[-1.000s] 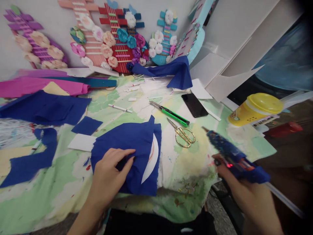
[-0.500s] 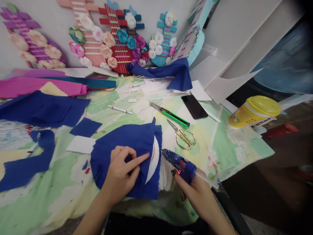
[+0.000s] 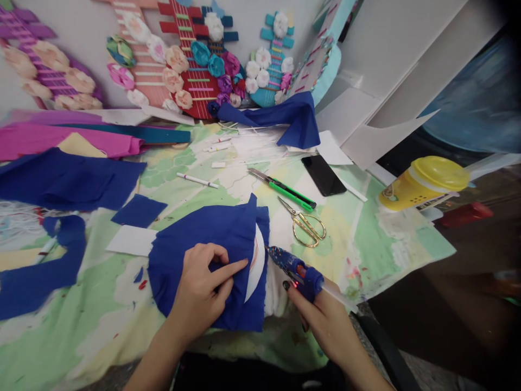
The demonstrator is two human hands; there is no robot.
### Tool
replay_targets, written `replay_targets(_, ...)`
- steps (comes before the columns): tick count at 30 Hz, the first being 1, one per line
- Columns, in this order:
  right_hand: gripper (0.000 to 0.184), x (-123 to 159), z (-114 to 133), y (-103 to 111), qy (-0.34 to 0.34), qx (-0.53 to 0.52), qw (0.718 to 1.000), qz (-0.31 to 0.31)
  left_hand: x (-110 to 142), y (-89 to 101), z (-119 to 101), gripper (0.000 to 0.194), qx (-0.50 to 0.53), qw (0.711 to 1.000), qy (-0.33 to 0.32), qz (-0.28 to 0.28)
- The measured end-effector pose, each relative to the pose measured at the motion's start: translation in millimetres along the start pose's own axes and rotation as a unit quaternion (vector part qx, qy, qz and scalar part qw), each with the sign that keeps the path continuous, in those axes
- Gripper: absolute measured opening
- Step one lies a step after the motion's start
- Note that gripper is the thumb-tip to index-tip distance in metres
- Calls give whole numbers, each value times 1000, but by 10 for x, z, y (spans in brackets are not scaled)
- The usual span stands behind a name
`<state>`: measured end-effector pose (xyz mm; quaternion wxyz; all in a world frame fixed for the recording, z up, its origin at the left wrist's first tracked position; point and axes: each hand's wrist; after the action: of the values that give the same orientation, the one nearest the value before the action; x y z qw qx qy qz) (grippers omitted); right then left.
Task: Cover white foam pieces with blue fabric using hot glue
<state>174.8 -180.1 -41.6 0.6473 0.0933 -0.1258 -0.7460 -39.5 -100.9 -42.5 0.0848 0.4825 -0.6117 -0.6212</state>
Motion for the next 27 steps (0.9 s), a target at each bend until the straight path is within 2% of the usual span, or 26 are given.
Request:
replay_targets(21, 15, 157, 31, 27, 16, 28, 999, -9, -26, 1, -16, 32, 5, 1000, 11, 7)
replay_targets(27, 14, 199, 26, 42, 5, 42, 999, 14, -14, -1, -10, 31, -3, 1000, 17, 10)
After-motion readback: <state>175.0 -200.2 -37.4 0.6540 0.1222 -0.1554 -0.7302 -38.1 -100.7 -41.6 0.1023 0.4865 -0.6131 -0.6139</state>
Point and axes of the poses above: each hand's wrist, its own x-axis away from the middle knuckle, its own y-axis out of the back of the hand, z = x × y, and after that the axes turned 13 degrees about -x, right-handed
